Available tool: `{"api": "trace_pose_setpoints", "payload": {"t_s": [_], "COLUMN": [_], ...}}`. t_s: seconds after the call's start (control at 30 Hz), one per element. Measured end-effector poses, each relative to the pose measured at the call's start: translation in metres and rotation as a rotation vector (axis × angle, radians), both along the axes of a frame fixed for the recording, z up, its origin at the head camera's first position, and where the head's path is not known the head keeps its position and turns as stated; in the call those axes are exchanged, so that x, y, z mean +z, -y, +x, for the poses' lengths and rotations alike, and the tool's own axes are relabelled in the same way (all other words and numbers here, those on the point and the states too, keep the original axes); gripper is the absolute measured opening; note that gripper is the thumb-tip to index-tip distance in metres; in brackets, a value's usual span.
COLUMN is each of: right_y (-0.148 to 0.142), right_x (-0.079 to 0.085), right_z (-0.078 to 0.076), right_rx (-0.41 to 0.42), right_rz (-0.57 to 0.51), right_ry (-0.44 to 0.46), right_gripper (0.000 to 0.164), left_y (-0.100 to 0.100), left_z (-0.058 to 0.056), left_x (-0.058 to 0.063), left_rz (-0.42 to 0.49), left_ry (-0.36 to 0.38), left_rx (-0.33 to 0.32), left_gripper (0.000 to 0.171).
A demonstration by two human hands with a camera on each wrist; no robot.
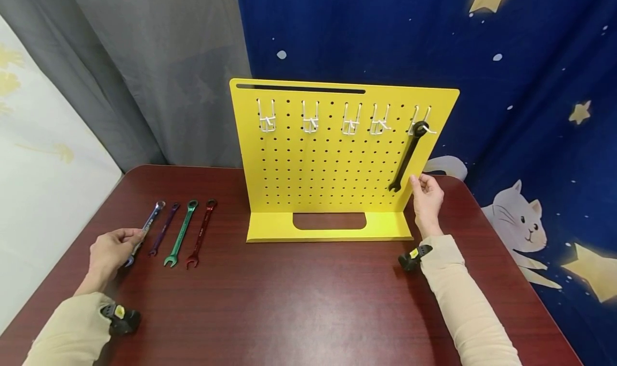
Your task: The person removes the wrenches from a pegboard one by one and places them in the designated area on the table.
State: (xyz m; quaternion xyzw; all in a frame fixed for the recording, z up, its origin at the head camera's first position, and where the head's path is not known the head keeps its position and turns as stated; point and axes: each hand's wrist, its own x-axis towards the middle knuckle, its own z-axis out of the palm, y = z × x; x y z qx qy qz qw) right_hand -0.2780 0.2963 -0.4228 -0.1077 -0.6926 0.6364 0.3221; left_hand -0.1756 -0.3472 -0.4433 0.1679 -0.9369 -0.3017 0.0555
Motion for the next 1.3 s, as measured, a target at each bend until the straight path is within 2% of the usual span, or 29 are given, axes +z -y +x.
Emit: {"api": "trace_pose_setpoints", "payload": {"t_s": [0.33, 0.5, 0.73, 1.03, 1.3], "right_y": [0.000, 0.006, 0.013, 0.014, 0.014], "right_x": [0.003, 0.015, 0.024, 0.023, 0.023], "right_z": [0.000, 0.009, 0.019, 0.018, 0.019], "right_rx": [0.015, 0.031, 0.029, 0.019, 0.021], "right_rz": [-0.010, -0.014, 0.004, 0.006, -0.014], "right_ry": [0.026, 0.014, 0.013, 0.014, 0.000], "right_gripper": [0.011, 0.014, 0.010, 0.010, 0.008], "left_y": [-0.004, -0.005, -0.008, -0.005, -0.003], "left_z": [0.001, 0.002, 0.001, 0.001, 0.001], "left_x": [0.004, 0.005, 0.004, 0.005, 0.006], "left_rz": [-0.072, -0.100, -0.119, -0.115, -0.119], "left_ry": [0.013, -0.005, -0.022, 0.050, 0.086], "left_rx": [-0.016, -0.025, 0.016, 0.064, 0.071], "left_gripper": [0.042, 0.042, 0.038, 0.041, 0.044]}}
